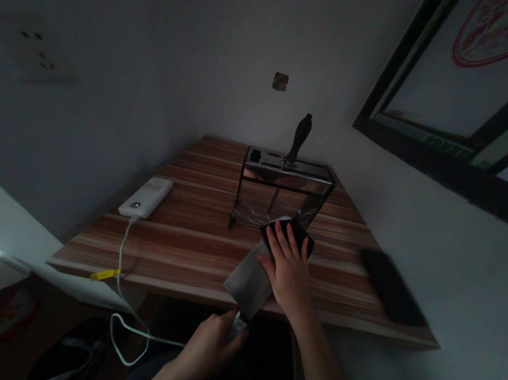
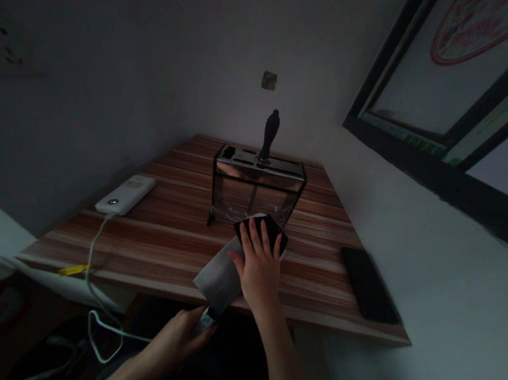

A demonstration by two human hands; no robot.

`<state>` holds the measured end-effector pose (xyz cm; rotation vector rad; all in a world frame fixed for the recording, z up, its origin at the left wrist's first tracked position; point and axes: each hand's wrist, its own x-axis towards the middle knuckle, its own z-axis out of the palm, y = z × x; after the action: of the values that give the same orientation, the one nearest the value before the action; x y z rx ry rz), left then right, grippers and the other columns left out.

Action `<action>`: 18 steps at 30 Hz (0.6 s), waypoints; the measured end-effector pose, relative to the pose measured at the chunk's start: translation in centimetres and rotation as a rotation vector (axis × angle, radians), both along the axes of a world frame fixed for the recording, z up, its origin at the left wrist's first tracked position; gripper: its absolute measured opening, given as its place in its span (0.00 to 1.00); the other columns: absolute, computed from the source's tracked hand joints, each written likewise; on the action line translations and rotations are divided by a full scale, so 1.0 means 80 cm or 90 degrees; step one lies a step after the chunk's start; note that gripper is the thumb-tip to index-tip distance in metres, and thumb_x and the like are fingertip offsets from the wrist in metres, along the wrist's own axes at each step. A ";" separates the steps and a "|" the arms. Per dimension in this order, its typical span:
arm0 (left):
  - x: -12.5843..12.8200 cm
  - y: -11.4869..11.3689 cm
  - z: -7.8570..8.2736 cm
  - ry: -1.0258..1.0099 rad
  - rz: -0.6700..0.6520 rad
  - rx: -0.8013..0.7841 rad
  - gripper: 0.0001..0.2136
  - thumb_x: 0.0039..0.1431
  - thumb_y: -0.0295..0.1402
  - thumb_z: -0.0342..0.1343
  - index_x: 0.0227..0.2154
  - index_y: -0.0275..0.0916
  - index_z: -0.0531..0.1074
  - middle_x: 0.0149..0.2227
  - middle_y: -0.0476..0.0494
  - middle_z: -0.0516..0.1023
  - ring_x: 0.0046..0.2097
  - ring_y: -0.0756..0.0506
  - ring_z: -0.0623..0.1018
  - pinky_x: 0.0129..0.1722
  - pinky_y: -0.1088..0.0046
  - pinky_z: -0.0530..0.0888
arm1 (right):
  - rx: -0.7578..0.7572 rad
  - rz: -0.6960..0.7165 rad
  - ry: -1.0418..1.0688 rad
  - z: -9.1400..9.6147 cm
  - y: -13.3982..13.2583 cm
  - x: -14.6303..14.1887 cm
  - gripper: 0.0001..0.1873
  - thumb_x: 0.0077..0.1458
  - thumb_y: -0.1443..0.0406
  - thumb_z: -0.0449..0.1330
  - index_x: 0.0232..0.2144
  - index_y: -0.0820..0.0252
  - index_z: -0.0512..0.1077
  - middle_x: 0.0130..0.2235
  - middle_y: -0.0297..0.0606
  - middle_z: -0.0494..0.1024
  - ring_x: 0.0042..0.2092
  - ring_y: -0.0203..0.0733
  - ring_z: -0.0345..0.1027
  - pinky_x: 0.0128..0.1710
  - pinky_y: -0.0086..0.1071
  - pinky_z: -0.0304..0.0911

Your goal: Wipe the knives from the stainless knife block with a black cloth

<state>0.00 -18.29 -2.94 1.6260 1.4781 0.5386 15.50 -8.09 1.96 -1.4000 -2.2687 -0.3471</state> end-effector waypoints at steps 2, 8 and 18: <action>0.000 0.000 -0.001 -0.001 -0.001 0.003 0.12 0.54 0.39 0.48 0.30 0.35 0.70 0.25 0.47 0.72 0.27 0.50 0.68 0.27 0.79 0.62 | -0.002 0.011 -0.005 -0.001 -0.006 -0.001 0.31 0.59 0.56 0.48 0.62 0.54 0.45 0.63 0.37 0.48 0.64 0.48 0.35 0.59 0.57 0.35; -0.001 0.000 -0.006 -0.013 -0.008 0.015 0.12 0.54 0.39 0.48 0.32 0.35 0.70 0.26 0.46 0.74 0.27 0.49 0.70 0.27 0.78 0.64 | -0.040 0.063 -0.032 -0.007 -0.036 -0.012 0.32 0.59 0.56 0.50 0.62 0.54 0.44 0.64 0.37 0.47 0.64 0.49 0.35 0.60 0.55 0.35; -0.002 0.004 -0.032 -0.040 -0.024 0.061 0.11 0.50 0.32 0.50 0.35 0.35 0.73 0.34 0.38 0.78 0.36 0.43 0.76 0.35 0.74 0.70 | -0.099 0.173 -0.045 -0.030 -0.093 -0.037 0.34 0.58 0.53 0.48 0.62 0.54 0.42 0.64 0.33 0.45 0.64 0.46 0.36 0.61 0.49 0.30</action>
<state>-0.14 -17.97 -5.52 1.6913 1.3912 0.6419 12.57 -15.50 -0.40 -1.1439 -2.5501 -0.1364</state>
